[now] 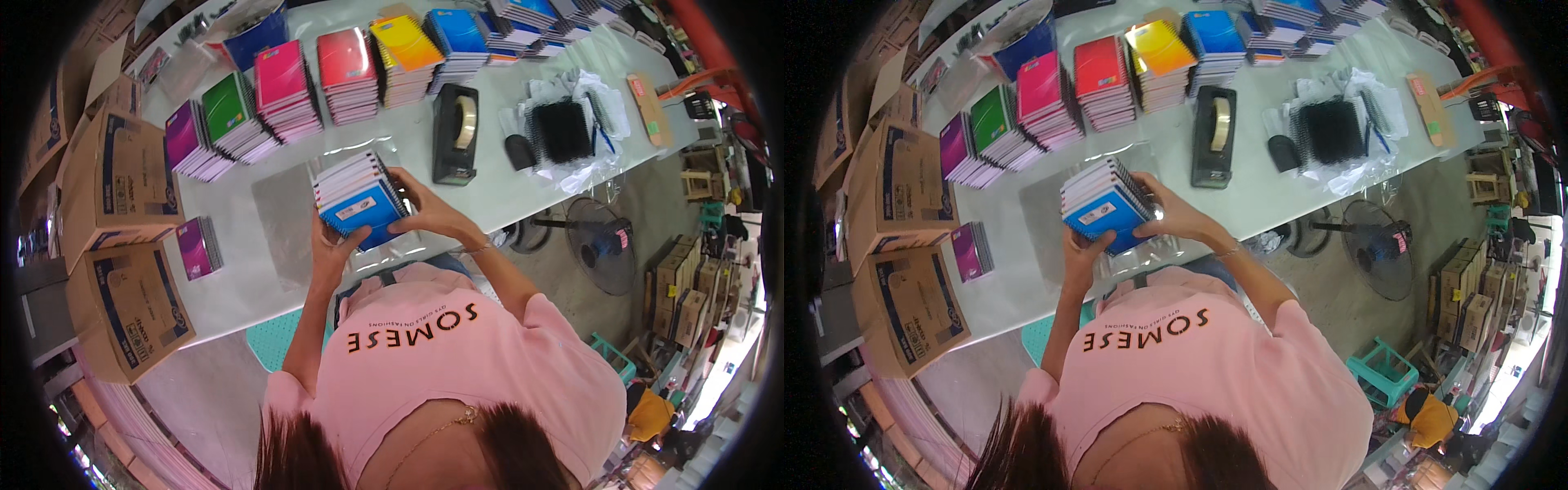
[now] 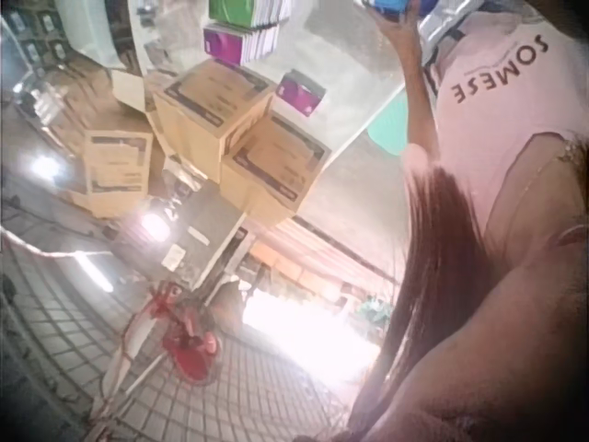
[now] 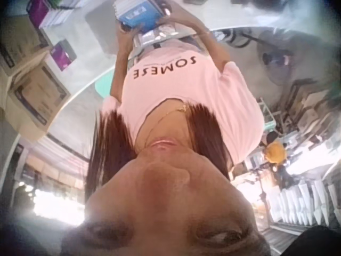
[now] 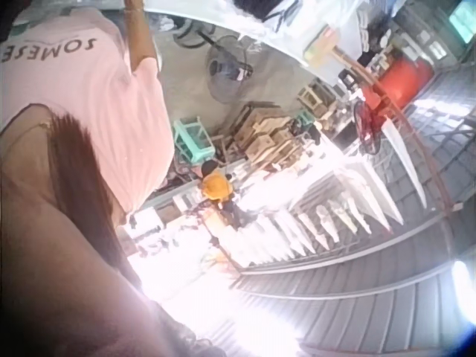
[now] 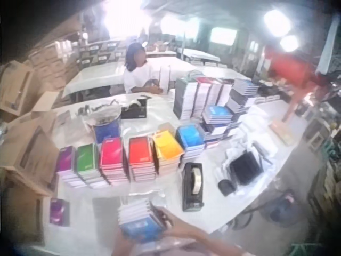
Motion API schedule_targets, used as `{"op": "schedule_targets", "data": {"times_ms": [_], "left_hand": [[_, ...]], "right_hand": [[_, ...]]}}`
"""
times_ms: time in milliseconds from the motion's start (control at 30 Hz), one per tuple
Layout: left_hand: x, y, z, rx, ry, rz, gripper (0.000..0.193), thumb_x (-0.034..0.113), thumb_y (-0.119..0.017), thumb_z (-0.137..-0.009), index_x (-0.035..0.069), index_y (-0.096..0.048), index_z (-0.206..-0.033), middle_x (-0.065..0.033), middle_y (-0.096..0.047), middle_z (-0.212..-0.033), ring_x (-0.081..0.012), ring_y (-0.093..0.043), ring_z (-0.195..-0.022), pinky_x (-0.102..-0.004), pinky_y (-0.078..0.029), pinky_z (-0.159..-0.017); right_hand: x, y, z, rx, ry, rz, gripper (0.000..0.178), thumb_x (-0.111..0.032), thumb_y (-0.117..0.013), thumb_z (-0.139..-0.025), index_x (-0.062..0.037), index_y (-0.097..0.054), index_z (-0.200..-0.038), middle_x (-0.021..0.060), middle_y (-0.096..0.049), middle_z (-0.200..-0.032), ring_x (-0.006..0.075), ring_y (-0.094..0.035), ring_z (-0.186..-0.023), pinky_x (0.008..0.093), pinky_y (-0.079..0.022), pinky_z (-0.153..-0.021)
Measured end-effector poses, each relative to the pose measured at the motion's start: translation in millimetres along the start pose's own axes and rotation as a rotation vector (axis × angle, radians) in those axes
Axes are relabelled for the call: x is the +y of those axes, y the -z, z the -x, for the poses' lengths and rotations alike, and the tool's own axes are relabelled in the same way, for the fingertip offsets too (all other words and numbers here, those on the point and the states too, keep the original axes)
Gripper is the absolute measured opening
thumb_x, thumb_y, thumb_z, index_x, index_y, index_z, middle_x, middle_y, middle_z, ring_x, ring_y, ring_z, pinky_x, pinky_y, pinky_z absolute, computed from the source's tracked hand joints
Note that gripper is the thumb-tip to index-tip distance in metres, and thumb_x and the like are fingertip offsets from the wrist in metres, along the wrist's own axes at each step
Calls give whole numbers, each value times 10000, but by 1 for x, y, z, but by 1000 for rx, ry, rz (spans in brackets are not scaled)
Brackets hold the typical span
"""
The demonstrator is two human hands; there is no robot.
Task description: The person selects several spiral-bound notebooks of different colors from stacks on a table and aligns them into a single pile by hand.
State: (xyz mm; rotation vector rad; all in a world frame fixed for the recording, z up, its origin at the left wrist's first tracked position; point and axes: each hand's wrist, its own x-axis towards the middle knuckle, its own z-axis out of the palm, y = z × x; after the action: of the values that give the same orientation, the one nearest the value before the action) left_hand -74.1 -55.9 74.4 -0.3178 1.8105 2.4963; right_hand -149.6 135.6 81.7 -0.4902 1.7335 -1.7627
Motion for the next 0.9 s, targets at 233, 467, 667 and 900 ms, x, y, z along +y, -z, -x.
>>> {"op": "schedule_targets", "data": {"times_ms": [233,467,667,900], "left_hand": [[51,-130,-95,-179,12,34,818,137,-798,-650,2,-324,-1303,-148,-483,-1217,-236,-493,-1118,-348,-404,-952],[105,-275,-246,-408,15,-138,842,312,-805,-622,-35,-383,-1262,-149,-509,-1174,-243,-494,-1094,-338,-420,-896],[115,-350,-375,-487,-29,-246,475,283,-760,-678,16,-605,-1039,-101,-601,-1028,-177,-553,-930,-280,-411,-811],[106,-379,-426,-432,116,-150,459,257,-755,-686,24,-594,-1047,-71,-617,-958,-151,-577,-870,-273,-443,-818]], "right_hand": [[-79,112,39,376,52,-74,779,-190,-783,-685,-9,-380,-1326,125,-491,-1198,194,-489,-1072,300,-368,-967],[-143,280,12,612,159,-11,613,-275,-710,-770,64,-470,-1220,106,-586,-1055,157,-545,-970,259,-441,-821],[-177,392,-35,546,169,-31,503,-316,-685,-778,48,-550,-1099,97,-603,-1016,156,-565,-886,251,-452,-757],[-168,461,-88,597,-7,70,465,-402,-676,-772,25,-596,-938,24,-577,-767,109,-468,-596,241,-374,-540]]}}
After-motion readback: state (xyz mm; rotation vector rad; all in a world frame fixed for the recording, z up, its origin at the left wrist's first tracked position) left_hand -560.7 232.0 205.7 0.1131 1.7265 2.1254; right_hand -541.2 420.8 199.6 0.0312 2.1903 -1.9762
